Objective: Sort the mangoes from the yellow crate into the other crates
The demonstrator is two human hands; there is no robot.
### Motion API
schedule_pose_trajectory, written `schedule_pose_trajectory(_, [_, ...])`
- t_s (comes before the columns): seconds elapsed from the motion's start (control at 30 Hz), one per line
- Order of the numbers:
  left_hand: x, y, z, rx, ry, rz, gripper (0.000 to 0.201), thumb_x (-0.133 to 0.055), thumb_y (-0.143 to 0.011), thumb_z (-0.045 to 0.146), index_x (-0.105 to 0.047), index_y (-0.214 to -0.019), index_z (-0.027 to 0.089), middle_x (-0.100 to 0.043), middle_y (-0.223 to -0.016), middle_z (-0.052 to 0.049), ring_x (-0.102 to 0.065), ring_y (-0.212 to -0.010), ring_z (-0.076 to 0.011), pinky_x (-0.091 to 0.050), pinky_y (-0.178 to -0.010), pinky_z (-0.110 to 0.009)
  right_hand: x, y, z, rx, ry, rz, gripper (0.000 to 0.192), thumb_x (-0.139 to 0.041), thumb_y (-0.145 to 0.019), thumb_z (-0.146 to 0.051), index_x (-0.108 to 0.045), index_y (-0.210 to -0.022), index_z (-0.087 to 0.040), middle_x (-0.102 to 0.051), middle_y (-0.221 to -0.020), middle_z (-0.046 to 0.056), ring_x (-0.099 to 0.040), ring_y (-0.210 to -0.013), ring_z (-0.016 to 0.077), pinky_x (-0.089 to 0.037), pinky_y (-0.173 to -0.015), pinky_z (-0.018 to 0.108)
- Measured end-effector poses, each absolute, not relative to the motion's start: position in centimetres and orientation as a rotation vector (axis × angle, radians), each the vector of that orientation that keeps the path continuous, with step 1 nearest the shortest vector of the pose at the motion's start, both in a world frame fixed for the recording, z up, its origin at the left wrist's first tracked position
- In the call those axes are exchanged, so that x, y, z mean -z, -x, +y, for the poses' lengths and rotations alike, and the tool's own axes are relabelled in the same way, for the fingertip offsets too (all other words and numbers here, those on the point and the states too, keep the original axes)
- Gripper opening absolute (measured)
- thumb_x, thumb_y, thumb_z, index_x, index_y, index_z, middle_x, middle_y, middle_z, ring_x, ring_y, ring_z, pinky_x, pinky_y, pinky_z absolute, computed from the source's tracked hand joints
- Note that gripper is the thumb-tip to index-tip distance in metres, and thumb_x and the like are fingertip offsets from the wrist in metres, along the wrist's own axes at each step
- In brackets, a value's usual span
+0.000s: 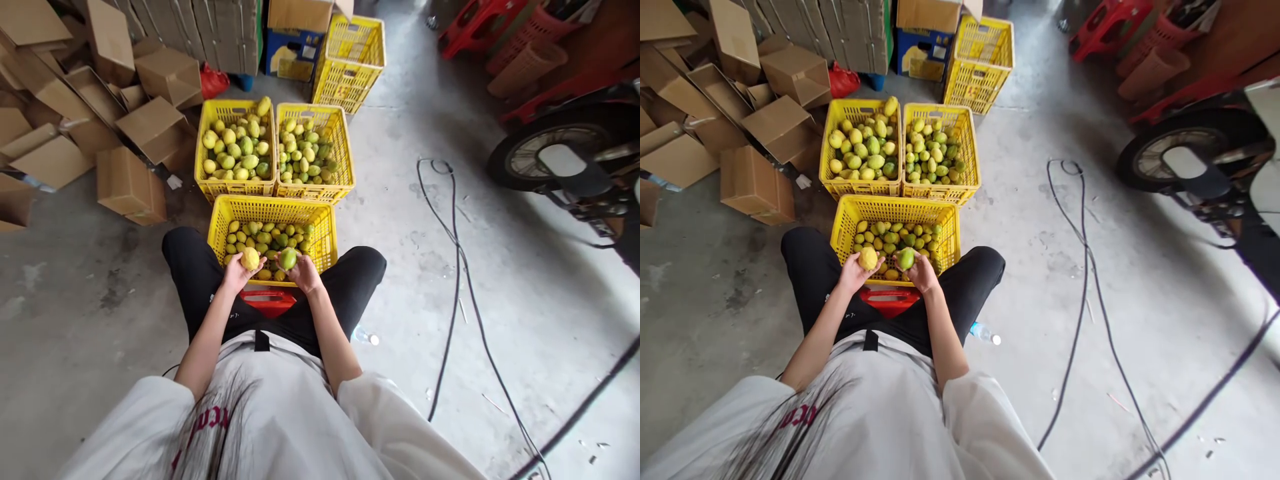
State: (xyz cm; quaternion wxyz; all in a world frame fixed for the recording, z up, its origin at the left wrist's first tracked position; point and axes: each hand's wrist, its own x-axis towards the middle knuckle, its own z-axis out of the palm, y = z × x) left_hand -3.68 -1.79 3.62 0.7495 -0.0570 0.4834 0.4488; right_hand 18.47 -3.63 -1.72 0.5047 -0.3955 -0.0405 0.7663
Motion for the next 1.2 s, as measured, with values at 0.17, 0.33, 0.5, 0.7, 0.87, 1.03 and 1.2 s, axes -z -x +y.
schedule_pose_trajectory(0.17, [-2.5, 3.2, -2.1, -0.898, 0.000, 1.121, 0.025, -0.086, -0.093, 0.021, -0.064, -0.105, 0.021, -0.074, -0.094, -0.003, -0.080, -0.081, -0.0198, -0.060, -0.066, -0.025, 2.6, -18.0, -3.8, -1.887, 1.094, -0.093, 0.026, -0.093, -0.088, -0.034, -0.071, -0.100, -0.025, -0.079, -0.088, 0.001, -0.082, -0.082, 0.0219, -0.075, -0.071, 0.034])
schedule_pose_trajectory(0.33, [-2.0, 2.9, -2.0, -0.926, -0.014, 1.193, 0.039, -0.092, -0.083, 0.019, -0.059, -0.104, 0.023, -0.067, -0.090, 0.003, -0.072, -0.069, -0.0119, -0.049, -0.057, -0.017, 3.0, -17.2, -3.5, -1.885, 1.102, -0.011, 0.025, -0.093, -0.082, -0.023, -0.071, -0.093, -0.023, -0.079, -0.084, 0.002, -0.079, -0.075, 0.0180, -0.065, -0.058, 0.021])
schedule_pose_trajectory(0.5, [-2.6, 3.0, -1.6, -0.992, 0.042, 1.169, 0.023, -0.073, -0.092, 0.024, -0.069, -0.115, 0.021, -0.078, -0.100, -0.007, -0.079, -0.088, -0.0204, -0.063, -0.075, -0.028, 2.6, -17.3, -3.1, -1.815, 1.020, 0.036, 0.022, -0.083, -0.083, -0.032, -0.072, -0.100, -0.025, -0.083, -0.094, 0.006, -0.084, -0.102, 0.0310, -0.074, -0.076, 0.040])
schedule_pose_trajectory(0.7, [-2.9, 3.2, -1.7, -1.046, 0.136, 1.075, 0.039, -0.060, -0.088, 0.023, -0.067, -0.126, 0.019, -0.082, -0.111, -0.015, -0.083, -0.122, -0.0353, -0.070, -0.096, -0.048, 1.9, -17.8, -2.9, -1.805, 0.880, 0.077, 0.029, -0.072, -0.081, -0.032, -0.070, -0.109, -0.026, -0.085, -0.121, 0.013, -0.077, -0.136, 0.0399, -0.073, -0.100, 0.060])
schedule_pose_trajectory(0.87, [-2.6, 2.9, -1.6, -0.999, 0.060, 1.095, 0.026, -0.073, -0.090, 0.025, -0.064, -0.114, 0.022, -0.080, -0.097, -0.006, -0.084, -0.088, -0.0242, -0.069, -0.077, -0.033, 2.0, -17.4, -3.3, -1.798, 0.923, 0.001, 0.027, -0.086, -0.087, -0.033, -0.073, -0.110, -0.026, -0.082, -0.097, 0.005, -0.084, -0.109, 0.0311, -0.076, -0.092, 0.048])
schedule_pose_trajectory(1.03, [-2.7, 2.8, -1.9, -0.947, 0.020, 1.132, 0.031, -0.085, -0.089, 0.031, -0.056, -0.099, 0.024, -0.069, -0.077, 0.003, -0.071, -0.058, -0.0144, -0.052, -0.049, -0.019, 3.0, -17.6, -3.5, -1.900, 0.943, 0.029, 0.028, -0.091, -0.080, -0.019, -0.072, -0.100, -0.023, -0.079, -0.090, 0.002, -0.078, -0.076, 0.0168, -0.068, -0.063, 0.022])
schedule_pose_trajectory(1.2, [-3.1, 3.1, -1.8, -0.972, 0.047, 1.082, 0.020, -0.077, -0.094, 0.033, -0.064, -0.105, 0.021, -0.068, -0.075, 0.001, -0.064, -0.054, -0.0123, -0.044, -0.043, -0.017, 3.8, -17.7, -3.2, -1.831, 1.038, 0.111, 0.021, -0.087, -0.081, -0.024, -0.070, -0.094, -0.025, -0.078, -0.088, 0.002, -0.079, -0.077, 0.0195, -0.067, -0.058, 0.025])
